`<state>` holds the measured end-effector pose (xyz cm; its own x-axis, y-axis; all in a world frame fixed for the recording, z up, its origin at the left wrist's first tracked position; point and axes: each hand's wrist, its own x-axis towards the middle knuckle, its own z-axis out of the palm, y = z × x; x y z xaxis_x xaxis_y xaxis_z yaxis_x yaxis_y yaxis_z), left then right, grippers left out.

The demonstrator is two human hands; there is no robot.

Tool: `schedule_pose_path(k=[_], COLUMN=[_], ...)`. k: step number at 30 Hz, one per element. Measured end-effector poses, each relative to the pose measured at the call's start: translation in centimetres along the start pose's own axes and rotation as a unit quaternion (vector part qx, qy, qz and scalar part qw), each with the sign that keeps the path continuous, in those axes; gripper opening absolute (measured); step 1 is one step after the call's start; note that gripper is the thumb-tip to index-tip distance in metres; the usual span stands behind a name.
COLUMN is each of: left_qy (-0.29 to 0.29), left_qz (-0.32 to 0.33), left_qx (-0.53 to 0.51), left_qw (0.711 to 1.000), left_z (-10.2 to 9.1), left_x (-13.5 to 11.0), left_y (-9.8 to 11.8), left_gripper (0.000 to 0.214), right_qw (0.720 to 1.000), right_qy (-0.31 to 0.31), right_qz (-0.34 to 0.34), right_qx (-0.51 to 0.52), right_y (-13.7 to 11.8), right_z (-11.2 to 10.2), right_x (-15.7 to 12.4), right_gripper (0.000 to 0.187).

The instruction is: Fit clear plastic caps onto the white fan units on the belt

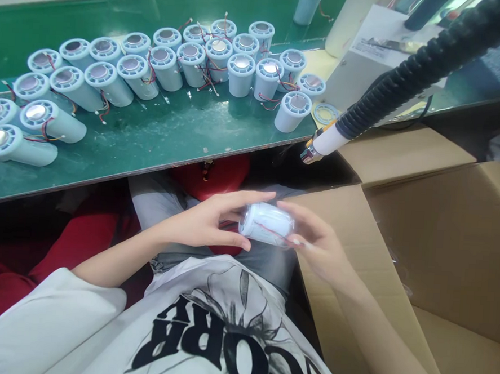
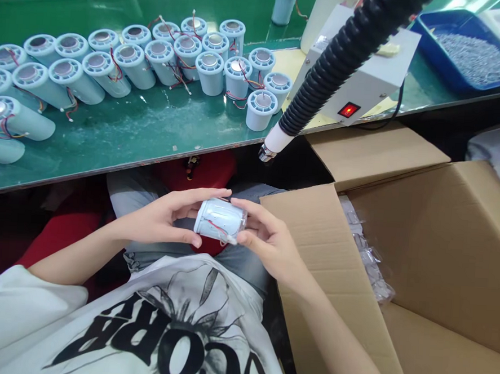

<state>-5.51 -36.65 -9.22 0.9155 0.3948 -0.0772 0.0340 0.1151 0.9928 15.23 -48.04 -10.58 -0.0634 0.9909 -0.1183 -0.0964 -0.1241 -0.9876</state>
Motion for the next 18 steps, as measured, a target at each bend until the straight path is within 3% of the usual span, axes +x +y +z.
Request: schedule_pose_path(k=[2,8,11,14,18], left_qy=[-0.003,-0.02,-0.022,-0.029,-0.033], left_qz=[-0.009,-0.017,-0.003,0.032,0.062], left_qx=[-0.018,-0.035,-0.008,0.027,0.09], left_qw=[1.0,0.999,1.0,0.999,0.993], left_z=[0.0,0.1,-0.4,-1.6,-3.7], left_x=[0.0,-0.1,0.5,2.4,6.2], left_y=[-0.1,-0.2,-0.6,-1.7,-3.4], left_gripper=[0.074,0.079,0.078,0.076,0.076], right_qw=[1.0,0.996,0.996,0.997,0.99], right_qy=[0.006,0.021,0.015,0.028,0.106], right_qz=[0.016,-0.035,-0.047,-0.059,-0.094], right_qx=[0.005,-0.082,-0.076,-0.037,0.027], right_y=[0.0,-0.4,0.2,2.1,5.3], right_z=[0.1,-0.1,-0.4,-0.8,-1.9], right_x=[0.0,-0.2,0.0,1.1,3.6], right_gripper=[0.039,0.038,0.042,0.047,0.053])
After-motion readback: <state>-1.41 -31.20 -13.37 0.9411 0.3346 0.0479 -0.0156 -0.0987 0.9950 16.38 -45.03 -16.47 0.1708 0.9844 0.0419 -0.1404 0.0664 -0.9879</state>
